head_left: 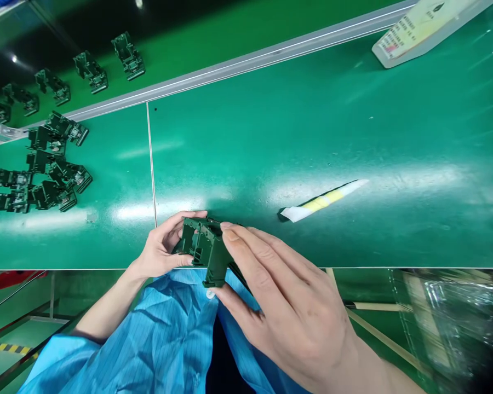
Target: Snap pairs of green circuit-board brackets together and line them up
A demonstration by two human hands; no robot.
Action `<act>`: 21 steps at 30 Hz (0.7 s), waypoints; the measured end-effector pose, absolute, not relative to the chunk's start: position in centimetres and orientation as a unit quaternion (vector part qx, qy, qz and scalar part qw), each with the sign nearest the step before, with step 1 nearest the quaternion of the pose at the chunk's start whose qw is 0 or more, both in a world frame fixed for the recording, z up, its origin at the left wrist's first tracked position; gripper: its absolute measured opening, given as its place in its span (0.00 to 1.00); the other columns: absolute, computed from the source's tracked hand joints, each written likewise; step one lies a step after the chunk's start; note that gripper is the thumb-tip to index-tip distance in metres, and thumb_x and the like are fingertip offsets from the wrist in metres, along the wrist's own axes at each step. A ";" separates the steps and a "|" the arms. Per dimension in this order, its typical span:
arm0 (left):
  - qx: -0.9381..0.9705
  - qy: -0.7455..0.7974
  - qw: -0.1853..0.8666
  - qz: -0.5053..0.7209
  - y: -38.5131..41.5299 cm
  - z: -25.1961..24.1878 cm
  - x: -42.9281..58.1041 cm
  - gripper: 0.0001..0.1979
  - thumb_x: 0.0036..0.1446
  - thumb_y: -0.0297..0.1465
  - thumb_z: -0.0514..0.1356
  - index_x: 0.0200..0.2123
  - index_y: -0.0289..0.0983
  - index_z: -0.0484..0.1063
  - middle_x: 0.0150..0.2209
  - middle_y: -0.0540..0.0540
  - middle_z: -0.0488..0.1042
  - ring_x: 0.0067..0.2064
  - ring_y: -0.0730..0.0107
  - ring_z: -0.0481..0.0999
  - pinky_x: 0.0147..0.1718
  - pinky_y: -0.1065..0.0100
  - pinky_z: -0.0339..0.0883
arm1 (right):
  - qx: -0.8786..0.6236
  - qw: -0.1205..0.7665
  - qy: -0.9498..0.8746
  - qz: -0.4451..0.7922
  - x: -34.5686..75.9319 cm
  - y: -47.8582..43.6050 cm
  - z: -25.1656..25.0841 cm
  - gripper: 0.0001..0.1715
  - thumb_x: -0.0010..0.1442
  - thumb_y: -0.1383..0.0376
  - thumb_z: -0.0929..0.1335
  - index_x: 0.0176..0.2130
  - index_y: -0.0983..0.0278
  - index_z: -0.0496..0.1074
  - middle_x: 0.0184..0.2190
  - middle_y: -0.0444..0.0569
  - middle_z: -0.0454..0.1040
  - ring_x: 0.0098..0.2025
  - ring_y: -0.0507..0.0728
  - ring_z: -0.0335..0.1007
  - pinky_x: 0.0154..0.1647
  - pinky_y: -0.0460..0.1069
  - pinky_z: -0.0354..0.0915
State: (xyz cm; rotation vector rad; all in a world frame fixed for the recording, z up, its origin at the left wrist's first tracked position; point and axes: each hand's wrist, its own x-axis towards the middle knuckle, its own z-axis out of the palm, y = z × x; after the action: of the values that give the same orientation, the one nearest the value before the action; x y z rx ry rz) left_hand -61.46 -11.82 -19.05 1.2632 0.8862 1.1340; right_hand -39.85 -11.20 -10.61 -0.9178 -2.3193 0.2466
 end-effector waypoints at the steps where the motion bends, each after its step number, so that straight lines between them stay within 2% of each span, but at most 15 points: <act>1: 0.539 0.380 0.575 0.485 -11.9 -19.1 -61.4 0.33 0.48 0.38 0.73 0.58 0.43 0.69 0.56 0.35 0.76 0.51 0.59 0.81 0.47 0.66 0.76 | -0.348 0.316 -0.877 0.098 -39.8 -11.2 -10.8 0.34 0.63 0.66 0.70 0.64 0.71 0.61 0.53 0.63 0.76 0.53 0.68 0.75 0.50 0.60 0.78; 7: 0.573 0.409 0.536 0.466 -12.0 -18.5 -61.6 0.32 0.51 0.37 0.71 0.58 0.41 0.69 0.57 0.35 0.75 0.55 0.57 0.78 0.53 0.62 0.73 | -0.364 0.326 -0.862 0.135 -39.1 -11.3 -11.8 0.38 0.63 0.67 0.68 0.68 0.68 0.55 0.54 0.62 0.75 0.55 0.68 0.74 0.53 0.62 0.77; 11: 0.673 0.451 0.407 0.422 -11.6 -17.1 -61.9 0.31 0.53 0.35 0.71 0.59 0.41 0.68 0.56 0.37 0.76 0.58 0.55 0.74 0.57 0.56 0.69 | -0.394 0.356 -0.824 0.195 -39.0 -11.3 -13.4 0.40 0.60 0.70 0.69 0.67 0.67 0.54 0.56 0.64 0.72 0.60 0.68 0.69 0.57 0.65 0.73; 16: 0.794 0.424 0.202 0.387 -10.8 -14.7 -61.7 0.38 0.51 0.37 0.72 0.64 0.41 0.63 0.50 0.38 0.78 0.53 0.51 0.76 0.52 0.49 0.72 | -0.398 0.437 -0.742 0.317 -39.1 -11.4 -15.8 0.39 0.60 0.68 0.67 0.67 0.62 0.53 0.61 0.62 0.66 0.66 0.68 0.62 0.61 0.68 0.67; 21: 0.826 0.399 0.130 0.377 -10.7 -12.5 -60.6 0.40 0.54 0.41 0.69 0.67 0.41 0.59 0.44 0.39 0.79 0.47 0.53 0.76 0.43 0.54 0.74 | -0.378 0.489 -0.678 0.399 -38.8 -11.6 -16.8 0.33 0.64 0.62 0.66 0.65 0.62 0.54 0.61 0.62 0.67 0.66 0.66 0.61 0.62 0.65 0.66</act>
State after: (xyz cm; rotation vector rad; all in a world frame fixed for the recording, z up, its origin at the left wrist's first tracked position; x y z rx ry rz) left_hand -60.64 -10.71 -12.51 2.3998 1.1595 1.0945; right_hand -38.81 -11.56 -16.75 -0.9194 -1.6472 0.9688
